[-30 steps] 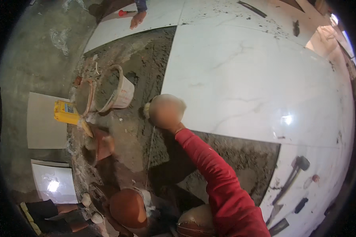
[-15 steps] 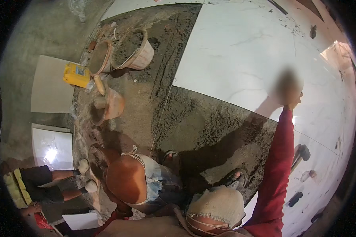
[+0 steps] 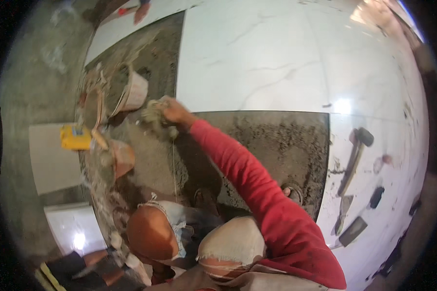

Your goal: The person is tiling a floor by positioning large white tiles over mortar, tapping them into place using a rubber mallet, and wiping the tile surfaces clean with a cloth.

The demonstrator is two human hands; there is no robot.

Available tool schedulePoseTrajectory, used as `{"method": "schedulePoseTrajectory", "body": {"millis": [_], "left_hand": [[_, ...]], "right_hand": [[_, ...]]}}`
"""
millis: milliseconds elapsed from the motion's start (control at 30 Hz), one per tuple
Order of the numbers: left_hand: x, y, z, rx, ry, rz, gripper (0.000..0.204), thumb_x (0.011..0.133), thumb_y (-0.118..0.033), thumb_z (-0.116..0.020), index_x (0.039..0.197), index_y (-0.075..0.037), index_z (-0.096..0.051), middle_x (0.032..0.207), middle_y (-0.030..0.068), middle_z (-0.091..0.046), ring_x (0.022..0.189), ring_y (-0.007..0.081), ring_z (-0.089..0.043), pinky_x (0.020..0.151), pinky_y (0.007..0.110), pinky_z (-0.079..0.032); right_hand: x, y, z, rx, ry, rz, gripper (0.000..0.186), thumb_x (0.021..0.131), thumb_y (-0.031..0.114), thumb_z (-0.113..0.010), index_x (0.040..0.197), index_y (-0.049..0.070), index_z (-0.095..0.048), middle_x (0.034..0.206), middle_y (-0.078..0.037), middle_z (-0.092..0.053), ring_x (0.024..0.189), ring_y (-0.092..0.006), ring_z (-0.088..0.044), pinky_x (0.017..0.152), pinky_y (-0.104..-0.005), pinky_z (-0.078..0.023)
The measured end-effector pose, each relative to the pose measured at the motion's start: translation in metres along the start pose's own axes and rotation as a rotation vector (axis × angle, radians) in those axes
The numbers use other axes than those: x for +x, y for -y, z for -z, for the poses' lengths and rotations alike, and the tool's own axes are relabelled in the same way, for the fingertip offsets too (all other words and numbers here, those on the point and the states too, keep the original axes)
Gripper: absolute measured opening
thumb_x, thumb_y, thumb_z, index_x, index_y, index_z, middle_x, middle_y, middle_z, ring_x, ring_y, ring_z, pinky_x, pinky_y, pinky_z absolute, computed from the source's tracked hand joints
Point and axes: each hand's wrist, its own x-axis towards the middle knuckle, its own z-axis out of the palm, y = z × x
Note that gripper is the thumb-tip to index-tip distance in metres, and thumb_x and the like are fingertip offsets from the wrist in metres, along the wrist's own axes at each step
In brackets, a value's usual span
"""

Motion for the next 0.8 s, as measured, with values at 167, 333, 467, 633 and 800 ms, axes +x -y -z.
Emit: {"method": "schedulePoseTrajectory", "body": {"millis": [167, 333, 467, 633, 800], "left_hand": [[0.013, 0.005, -0.006, 0.066, 0.009, -0.013, 0.038, 0.100, -0.038, -0.060, 0.117, -0.005, -0.061, 0.111, 0.0074, -0.064, 0.106, 0.0203, -0.061, 0.094, 0.040, -0.049], [0.023, 0.006, -0.021, 0.111, 0.099, -0.019, 0.037, 0.100, -0.038, -0.061, 0.117, -0.005, -0.061, 0.110, 0.0074, -0.064, 0.105, 0.0203, -0.062, 0.094, 0.040, -0.049], [0.026, 0.006, -0.026, 0.174, 0.164, -0.011, 0.037, 0.100, -0.037, -0.061, 0.117, -0.005, -0.062, 0.110, 0.0075, -0.065, 0.104, 0.0204, -0.063, 0.093, 0.040, -0.049], [0.038, 0.005, -0.034, 0.287, 0.304, 0.008, 0.036, 0.101, -0.037, -0.061, 0.117, -0.005, -0.063, 0.109, 0.0075, -0.066, 0.104, 0.0204, -0.063, 0.093, 0.040, -0.050], [0.046, -0.017, -0.060, 0.578, 0.407, 0.004, 0.035, 0.101, -0.036, -0.061, 0.117, -0.005, -0.063, 0.109, 0.0076, -0.066, 0.103, 0.0205, -0.064, 0.092, 0.040, -0.050]], "right_hand": [[-0.083, 0.078, 0.045, 0.507, -0.127, 0.080, 0.036, 0.106, 0.040, -0.052, 0.116, 0.006, -0.061, 0.098, -0.004, -0.064, 0.090, -0.0123, -0.059, 0.073, -0.0286, -0.053], [-0.278, 0.112, 0.262, 0.149, -0.545, 0.446, 0.036, 0.102, 0.031, -0.052, 0.128, 0.005, -0.056, 0.107, -0.007, -0.063, 0.097, -0.0148, -0.061, 0.079, -0.0310, -0.053], [-0.436, 0.094, 0.423, -0.299, -1.117, 0.427, 0.039, 0.097, 0.013, -0.058, 0.135, 0.004, -0.054, 0.119, -0.010, -0.063, 0.108, -0.0179, -0.061, 0.091, -0.0337, -0.051], [-0.591, 0.035, 0.552, -0.338, -1.312, 0.187, 0.051, 0.107, 0.037, -0.047, 0.146, 0.004, -0.051, 0.143, -0.014, -0.053, 0.128, -0.0229, -0.054, 0.105, -0.0373, -0.046], [-0.545, -0.023, 0.463, -1.362, -1.337, -0.282, 0.048, 0.100, 0.033, -0.064, 0.137, 0.002, -0.059, 0.129, -0.013, -0.066, 0.118, -0.0257, -0.063, 0.102, -0.0365, -0.047]]}}
